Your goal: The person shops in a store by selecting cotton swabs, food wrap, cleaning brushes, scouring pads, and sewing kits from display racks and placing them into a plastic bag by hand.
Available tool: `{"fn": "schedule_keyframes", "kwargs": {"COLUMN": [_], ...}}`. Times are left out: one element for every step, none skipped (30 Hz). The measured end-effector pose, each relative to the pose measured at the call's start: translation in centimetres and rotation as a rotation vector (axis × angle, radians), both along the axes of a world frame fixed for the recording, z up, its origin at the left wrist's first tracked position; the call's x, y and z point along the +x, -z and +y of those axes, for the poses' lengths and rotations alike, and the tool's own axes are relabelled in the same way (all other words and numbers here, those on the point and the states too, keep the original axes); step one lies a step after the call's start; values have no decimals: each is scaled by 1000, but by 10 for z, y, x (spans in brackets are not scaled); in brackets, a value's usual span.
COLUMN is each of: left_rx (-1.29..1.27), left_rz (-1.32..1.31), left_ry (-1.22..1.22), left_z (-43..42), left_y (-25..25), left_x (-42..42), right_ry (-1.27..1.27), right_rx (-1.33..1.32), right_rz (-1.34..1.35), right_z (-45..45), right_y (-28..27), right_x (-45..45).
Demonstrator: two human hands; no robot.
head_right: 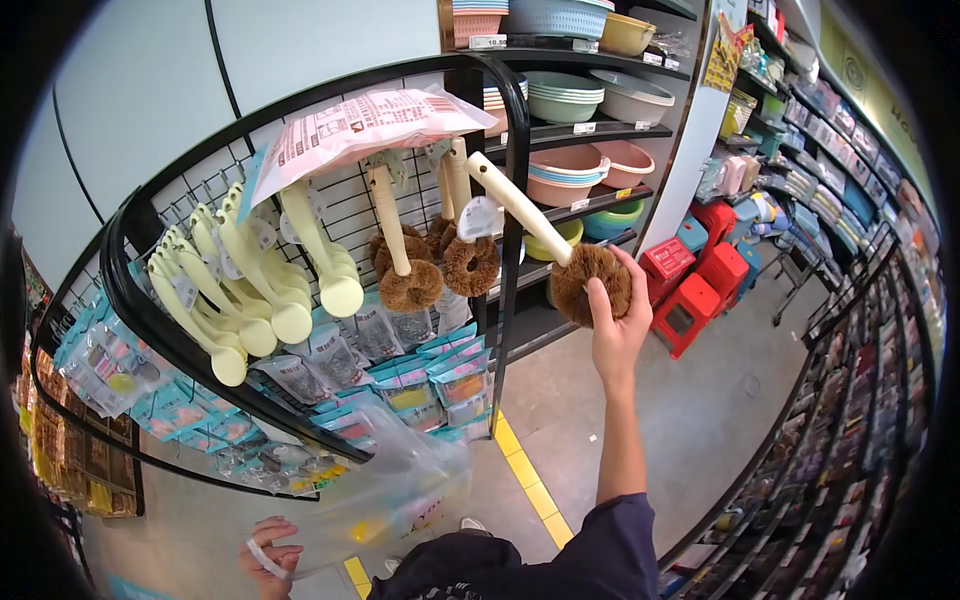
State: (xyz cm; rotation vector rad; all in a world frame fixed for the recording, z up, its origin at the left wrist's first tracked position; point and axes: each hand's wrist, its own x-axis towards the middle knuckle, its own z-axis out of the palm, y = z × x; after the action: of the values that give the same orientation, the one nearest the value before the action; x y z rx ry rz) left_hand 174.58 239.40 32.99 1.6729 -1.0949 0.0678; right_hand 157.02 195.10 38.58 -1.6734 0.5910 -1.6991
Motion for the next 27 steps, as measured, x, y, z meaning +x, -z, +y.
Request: {"fn": "schedule_keyframes", "kwargs": {"left_rx": [-2,-3,-2,0,2,3,91,178,178,172,165,166,169,173,175,155,136,136,130,125,125,119,113,112,115,118,118], "left_rz": [1,2,3,-7,-17,-16,35,86,85,135,185,184,87,-11,-11,27,65,63,87,111,110,113,116,116,105,94,94], "left_ry": [2,4,3,-8,-19,-19,-41,-64,-65,-68,-71,-73,-49,-26,-28,-32,-37,-39,-43,-47,-47,-46,-45,-46,-42,-38,-38], "left_z": [-2,-3,-3,-2,-1,2,7,11,13,14,16,18,20,22,23,24,24,25,25,25,25,25,24,24,23,22,22], "left_y": [0,0,0,1,2,1,0,0,1,4,6,8,10,11,12,12,12,12,11,10,11,11,11,11,9,9,8], "left_x": [-1,-1,-1,-1,-1,-2,-3,-4,-4,-4,-4,-1,2,3,2,2,1,1,0,-1,-1,-2,-2,-3,-3,-4,-5], "right_ry": [-6,3,2,28,55,84,84,83,82,82,84,87,84,77,70,84,82,106,130,128,157,186,185,193,201,200,203], "right_rx": [16,8,9,-13,-35,-45,-44,-39,-35,-35,-54,-72,-71,-79,-87,-114,-112,-122,-132,-131,-161,-191,-192,-206,-220,-221,-230], "right_rz": [12,-1,-1,-11,-20,-11,-11,-9,-6,-7,18,44,44,37,30,28,27,36,46,45,53,61,61,72,83,82,77], "right_z": [-3,-3,-5,-7,-9,-10,-10,-11,-11,-11,-11,-11,-10,-9,-10,-12,-11,-9,-7,-7,-8,-8,-9,-11,-11,-12,-12], "right_y": [-4,-9,-12,-16,-19,-22,-26,-29,-32,-36,-39,-42,-45,-48,-50,-51,-53,-57,-59,-59,-60,-61,-61,-61,-61,-62,-62], "right_x": [1,3,5,6,7,9,10,12,13,15,17,19,22,25,28,30,32,35,36,38,40,41,42,42,43,43,44]}}
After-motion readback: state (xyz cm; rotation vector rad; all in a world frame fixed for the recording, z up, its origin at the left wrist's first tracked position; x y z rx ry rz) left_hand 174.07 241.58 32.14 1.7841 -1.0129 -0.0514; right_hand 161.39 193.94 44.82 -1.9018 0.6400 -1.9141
